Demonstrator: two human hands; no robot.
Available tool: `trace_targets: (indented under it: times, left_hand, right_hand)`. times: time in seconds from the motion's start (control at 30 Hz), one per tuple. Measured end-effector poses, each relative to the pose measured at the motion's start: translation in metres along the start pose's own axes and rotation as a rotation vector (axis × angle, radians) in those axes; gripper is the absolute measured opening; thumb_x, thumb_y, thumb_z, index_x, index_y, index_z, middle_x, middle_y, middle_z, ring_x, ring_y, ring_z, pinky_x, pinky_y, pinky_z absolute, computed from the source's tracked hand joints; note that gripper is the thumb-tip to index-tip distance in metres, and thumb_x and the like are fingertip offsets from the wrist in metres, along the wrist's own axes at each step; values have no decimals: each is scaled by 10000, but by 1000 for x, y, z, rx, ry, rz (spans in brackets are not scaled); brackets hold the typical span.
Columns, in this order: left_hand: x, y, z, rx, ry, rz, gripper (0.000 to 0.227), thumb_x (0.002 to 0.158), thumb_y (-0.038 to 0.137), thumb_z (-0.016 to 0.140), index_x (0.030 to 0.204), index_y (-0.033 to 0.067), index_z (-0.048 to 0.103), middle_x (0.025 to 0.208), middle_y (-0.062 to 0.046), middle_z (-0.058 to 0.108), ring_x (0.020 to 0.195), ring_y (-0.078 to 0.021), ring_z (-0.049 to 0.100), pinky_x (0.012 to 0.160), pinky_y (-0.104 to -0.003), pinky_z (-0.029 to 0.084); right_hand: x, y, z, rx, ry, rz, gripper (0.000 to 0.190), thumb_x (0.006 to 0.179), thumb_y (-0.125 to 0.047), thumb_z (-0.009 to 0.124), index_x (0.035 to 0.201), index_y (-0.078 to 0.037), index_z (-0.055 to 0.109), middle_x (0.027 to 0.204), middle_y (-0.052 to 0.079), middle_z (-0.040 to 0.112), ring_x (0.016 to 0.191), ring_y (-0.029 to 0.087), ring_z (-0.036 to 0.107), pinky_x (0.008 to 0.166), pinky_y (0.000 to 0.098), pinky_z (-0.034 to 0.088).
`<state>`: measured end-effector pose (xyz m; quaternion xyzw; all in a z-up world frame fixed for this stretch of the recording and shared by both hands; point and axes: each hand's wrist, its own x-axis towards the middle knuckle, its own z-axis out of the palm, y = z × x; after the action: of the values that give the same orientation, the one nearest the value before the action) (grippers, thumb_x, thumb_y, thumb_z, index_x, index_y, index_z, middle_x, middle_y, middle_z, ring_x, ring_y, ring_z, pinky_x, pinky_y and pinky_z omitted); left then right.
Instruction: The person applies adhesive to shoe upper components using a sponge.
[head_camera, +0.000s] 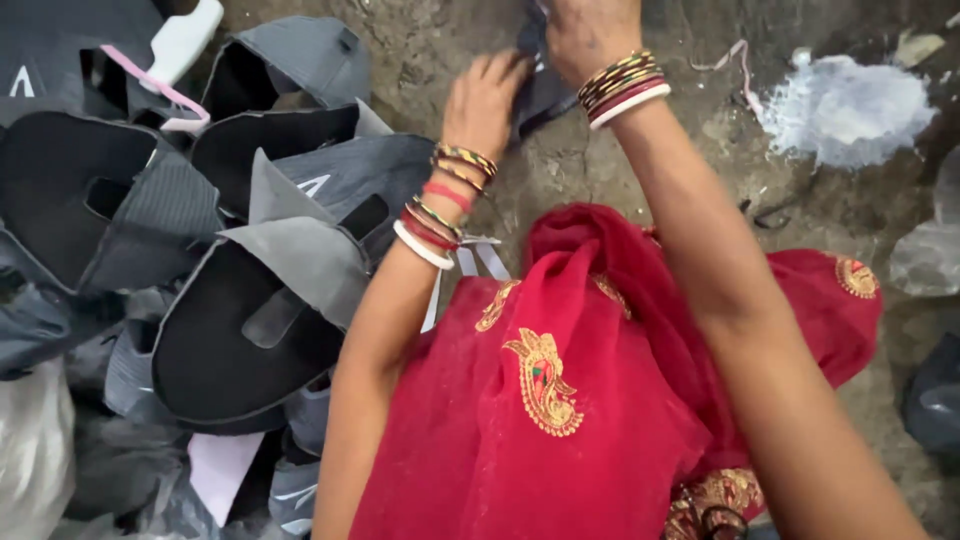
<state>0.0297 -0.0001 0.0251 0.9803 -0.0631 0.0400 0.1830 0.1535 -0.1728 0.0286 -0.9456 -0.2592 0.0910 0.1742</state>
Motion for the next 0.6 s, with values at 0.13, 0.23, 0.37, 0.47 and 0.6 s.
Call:
trace_targets:
  times: [0.13,0.23,0.37,0.47,0.6]
  left_hand:
    - [-19,9,5,19,68,-3,527,908,76,549,1420,179,617,1483,26,546,1333,-268,509,1069,-445,424]
    - [-11,6,5,-6,96,-13,441,957,121,566,1387,187,637,1457,21,564,1342,-303,484,1085,-486,392]
    - [-12,5,-1,-60,41,-48,483,907,82,609,1363,227,671,1439,41,598,1343,-312,477,1100,-518,370]
    - [-7,-3,1,-86,25,-59,486,890,84,646,1356,220,670,1458,45,594,1365,-309,475,1111,-529,360]
    - [-8,15,-33,-171,-21,-56,529,842,127,722,1366,167,657,1444,2,572,1322,-358,444,1067,-552,331]
  right_hand:
    - [-22,5,-7,-173,-71,-110,225,1035,-83,444,1138,-12,631,1075,265,667,980,473,587,768,605,389]
    - [-53,-31,-44,-26,449,-280,279,984,-111,615,1250,-122,700,1250,148,663,1189,410,519,996,602,333]
    - [-87,-44,-45,-62,404,-236,513,996,-75,611,1490,-215,606,1498,51,582,1345,430,416,1093,575,308]
    - [-107,-34,-29,-147,416,-265,635,926,-96,636,1538,-259,584,1591,30,544,1416,446,360,1107,557,293]
    - [-117,-28,-38,17,281,-250,628,922,-87,637,1532,-232,595,1587,59,539,1407,466,358,1101,600,298]
